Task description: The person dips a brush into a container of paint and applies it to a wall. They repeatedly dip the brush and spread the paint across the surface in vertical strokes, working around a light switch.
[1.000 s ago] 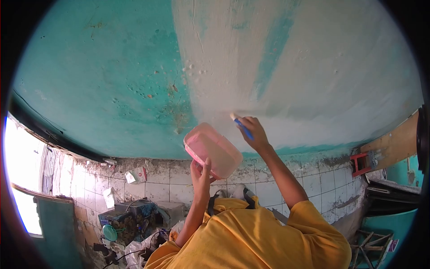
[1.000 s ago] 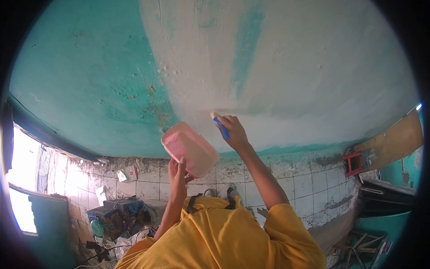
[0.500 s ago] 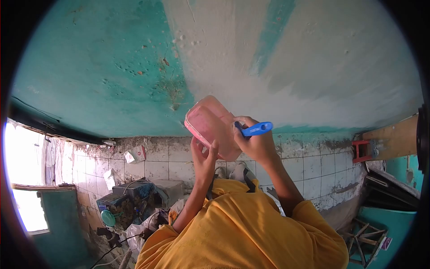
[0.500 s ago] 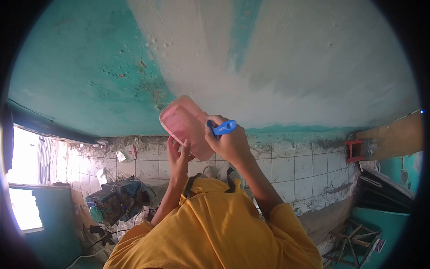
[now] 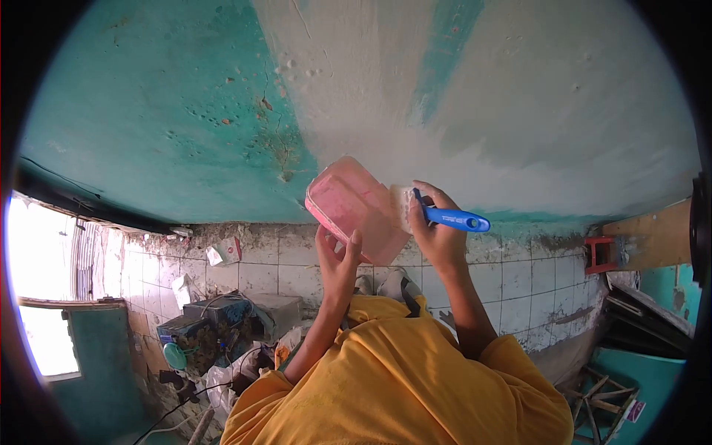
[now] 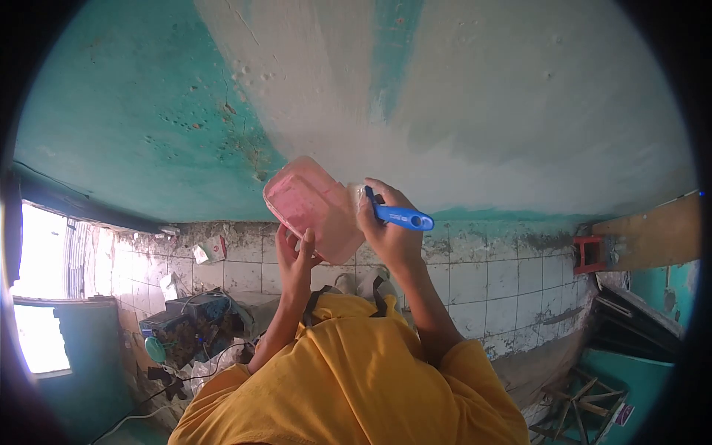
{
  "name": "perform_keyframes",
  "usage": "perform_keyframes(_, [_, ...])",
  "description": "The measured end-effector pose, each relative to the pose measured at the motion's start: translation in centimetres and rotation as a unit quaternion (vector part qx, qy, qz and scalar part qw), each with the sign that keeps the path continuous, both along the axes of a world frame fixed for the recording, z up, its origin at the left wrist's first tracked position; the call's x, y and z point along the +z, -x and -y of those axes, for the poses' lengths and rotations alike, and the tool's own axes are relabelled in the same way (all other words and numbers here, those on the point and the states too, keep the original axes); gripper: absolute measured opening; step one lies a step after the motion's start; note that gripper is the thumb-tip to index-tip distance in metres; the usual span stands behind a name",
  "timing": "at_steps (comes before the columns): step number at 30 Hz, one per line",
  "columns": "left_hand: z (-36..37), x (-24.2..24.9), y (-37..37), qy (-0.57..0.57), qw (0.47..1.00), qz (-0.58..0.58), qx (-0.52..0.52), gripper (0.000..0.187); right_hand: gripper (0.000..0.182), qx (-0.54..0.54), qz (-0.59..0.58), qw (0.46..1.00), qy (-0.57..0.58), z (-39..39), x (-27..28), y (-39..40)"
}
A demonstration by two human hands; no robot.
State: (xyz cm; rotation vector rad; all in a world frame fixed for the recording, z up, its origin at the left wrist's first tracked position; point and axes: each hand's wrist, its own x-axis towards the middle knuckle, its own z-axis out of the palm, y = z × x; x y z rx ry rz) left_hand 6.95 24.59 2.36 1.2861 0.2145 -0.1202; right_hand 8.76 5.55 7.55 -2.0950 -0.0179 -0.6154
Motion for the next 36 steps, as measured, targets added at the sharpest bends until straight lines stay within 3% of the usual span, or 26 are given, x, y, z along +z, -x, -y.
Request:
perform_keyframes(3, [0.7, -0.2, -0.1, -0.014, 1.0, 0.008, -0.001, 0.072, 0.027, -0.01, -0.008, 0.999, -0.029, 1.5, -0.4, -0.6])
perform_keyframes(6, [1.4, -0.1, -0.3, -0.024, 1.0, -0.001, -0.005, 0.072, 0.029, -0.006, -0.006, 0.993, -0.116, 2.5, -0.3, -1.2])
perform_keyframes(14, [3.3, 0.5, -0.4, 0.003, 0.999, -0.029, -0.016, 0.08, 0.029, -0.047, 0.002, 0.991, -0.122, 6.1, -0.8, -3.5])
perform_keyframes(20, [3.1, 0.6, -0.3, 0.017, 0.999, -0.04, -0.012, 0.079, 0.03, -0.07, -0.015, 0.969, -0.238, 6.6, -1.0, -5.2])
perform_keyframes(21, [2.8, 0.6, -0.3, 0.019, 0.999, -0.049, -0.013, 0.08, 0.034, -0.055, -0.042, 0.953, -0.295, 6.5, 0.0, -5.1])
perform_keyframes(26, [0.5, 1.3, -1.5, 0.018, 0.999, -0.033, -0.03, 0.081, 0.037, 0.027, 0.045, 0.945, -0.324, 4.3, 5.0, -7.2])
perform_keyframes(28, [-0.7, 1.6, -2.1, 0.021, 0.999, -0.021, -0.035, 0.081, 0.038, 0.06, 0.186, 0.974, -0.111, 3.2, 9.5, -9.0])
perform_keyframes(29, [-1.4, 1.6, -2.4, 0.019, 0.999, -0.017, -0.03, 0.081, 0.038, 0.059, 0.198, 0.973, -0.108, 2.7, 12.2, -10.1])
perform_keyframes(30, [-2.0, 1.6, -2.6, 0.018, 0.999, -0.014, -0.025, 0.081, 0.037, 0.052, 0.305, 0.95, 0.045, 2.4, 15.0, -11.1])
perform_keyframes(31, [-2.6, 1.5, -2.8, 0.02, 0.999, -0.005, -0.03, 0.081, 0.036, 0.042, 0.4, 0.894, 0.197, 2.0, 17.3, -11.9])
perform_keyframes(32, [-3.2, 1.5, -3.1, 0.019, 0.999, -0.005, -0.029, 0.081, 0.036, 0.037, 0.407, 0.89, 0.201, 1.3, 19.1, -12.5])
perform_keyframes(34, [-4.4, 1.2, -3.5, 0.021, 0.999, 0.002, -0.032, 0.081, 0.04, -0.012, 0.432, 0.838, 0.333, -0.5, 21.8, -13.6])
perform_keyframes(36, [-5.5, 0.6, -3.9, 0.007, 0.999, -0.011, -0.041, 0.082, 0.043, -0.034, 0.426, 0.827, 0.365, -1.7, 20.7, -14.7])
